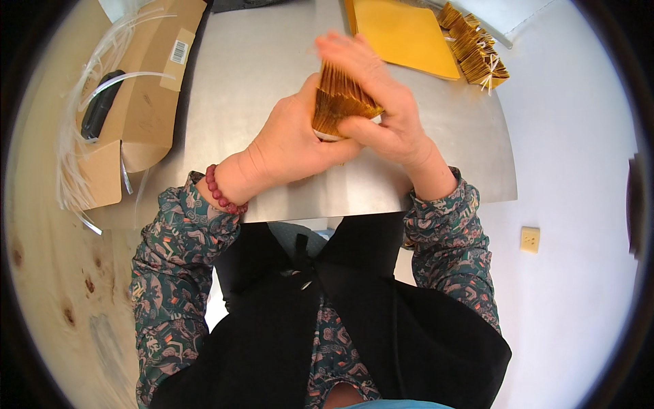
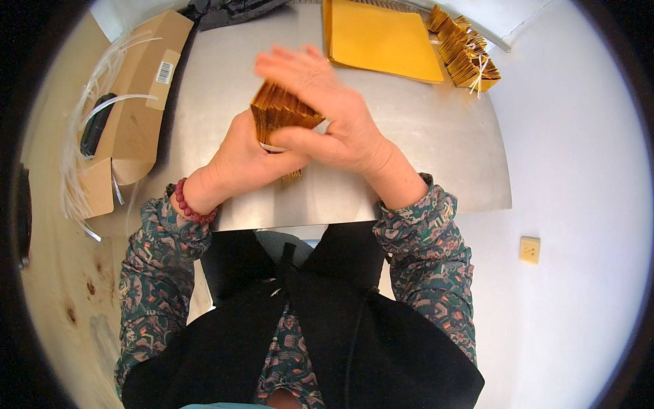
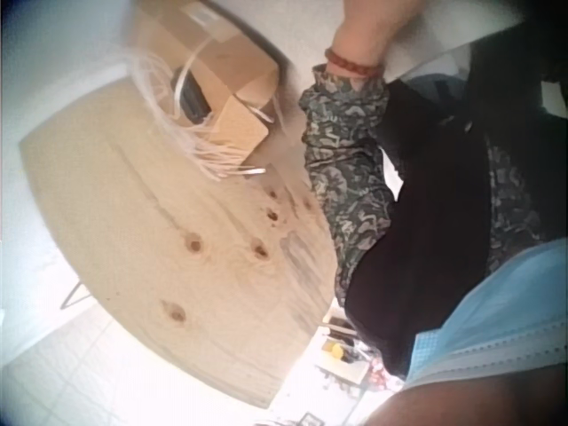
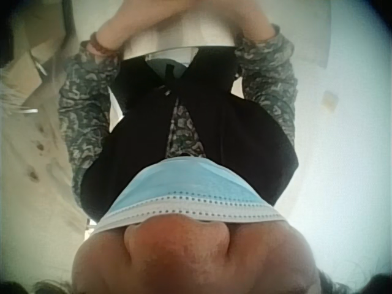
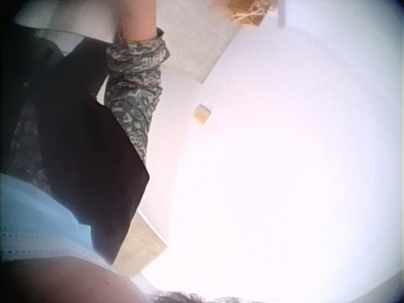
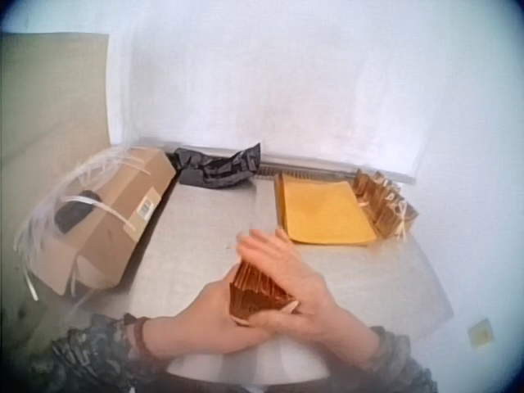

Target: The person handles a stack of gold-colored paper, then folds a single sheet into a small origami shape on a metal table. The finished folded piece is placed on the table.

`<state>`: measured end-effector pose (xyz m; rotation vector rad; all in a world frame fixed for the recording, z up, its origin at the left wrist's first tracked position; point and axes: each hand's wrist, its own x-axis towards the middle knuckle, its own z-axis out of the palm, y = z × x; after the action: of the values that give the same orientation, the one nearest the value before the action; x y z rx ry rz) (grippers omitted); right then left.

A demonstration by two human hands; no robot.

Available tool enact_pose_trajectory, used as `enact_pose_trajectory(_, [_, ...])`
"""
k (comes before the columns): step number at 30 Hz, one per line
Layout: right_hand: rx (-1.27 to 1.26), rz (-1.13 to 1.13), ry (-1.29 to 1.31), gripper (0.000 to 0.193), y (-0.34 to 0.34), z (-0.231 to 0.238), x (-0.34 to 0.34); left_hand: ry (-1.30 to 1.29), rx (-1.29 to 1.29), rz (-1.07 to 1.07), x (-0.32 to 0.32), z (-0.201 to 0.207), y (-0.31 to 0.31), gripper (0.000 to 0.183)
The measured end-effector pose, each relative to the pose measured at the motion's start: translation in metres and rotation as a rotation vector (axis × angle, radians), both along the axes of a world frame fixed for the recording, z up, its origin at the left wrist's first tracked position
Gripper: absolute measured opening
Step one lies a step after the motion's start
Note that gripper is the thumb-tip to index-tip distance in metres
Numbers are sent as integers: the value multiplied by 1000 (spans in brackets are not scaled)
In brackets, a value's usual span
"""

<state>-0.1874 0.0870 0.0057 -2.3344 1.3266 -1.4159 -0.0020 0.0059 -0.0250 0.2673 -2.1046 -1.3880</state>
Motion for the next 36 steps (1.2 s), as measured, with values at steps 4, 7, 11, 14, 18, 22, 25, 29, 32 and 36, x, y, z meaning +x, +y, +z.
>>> enact_pose_trajectory(4, [58, -102, -409, 72, 1, 2, -8, 97, 237, -41, 7, 1, -8, 51])
enact_pose_trajectory(7, [285, -123, -652, 72, 1, -2, -2, 232, 343, -29, 9, -6, -11, 55])
enact_pose_trajectory(11, [620, -60, -1028, 66, -2, -18, 7, 374, 494, -196, 6, -17, -30, 69])
enact_pose_trajectory(14, [827, 223, -1271, 62, 2, -28, 5, 253, 443, -226, 2, -25, -36, 72])
enact_pose_trajectory(18, [788, 38, -1110, 54, 19, -29, -14, 246, 141, -108, -11, -33, -23, 83])
enact_pose_trajectory(22, [580, -425, -875, 50, 72, -8, -102, -38, -221, 56, -19, -35, -26, 75])
enact_pose_trajectory(25, [468, -698, -571, 56, 106, 1, -190, -95, -34, 64, -19, -37, -25, 62])
enact_pose_trajectory(29, [439, -761, -529, 54, 121, -8, -265, -178, -36, 93, -18, -43, -20, 52])
enact_pose_trajectory(32, [459, -765, -593, 54, 118, -7, -294, -139, 21, 109, -20, -51, -18, 47])
enact_pose_trajectory(36, [449, -764, -616, 62, 103, -1, -311, -102, 95, 79, -20, -56, -21, 44])
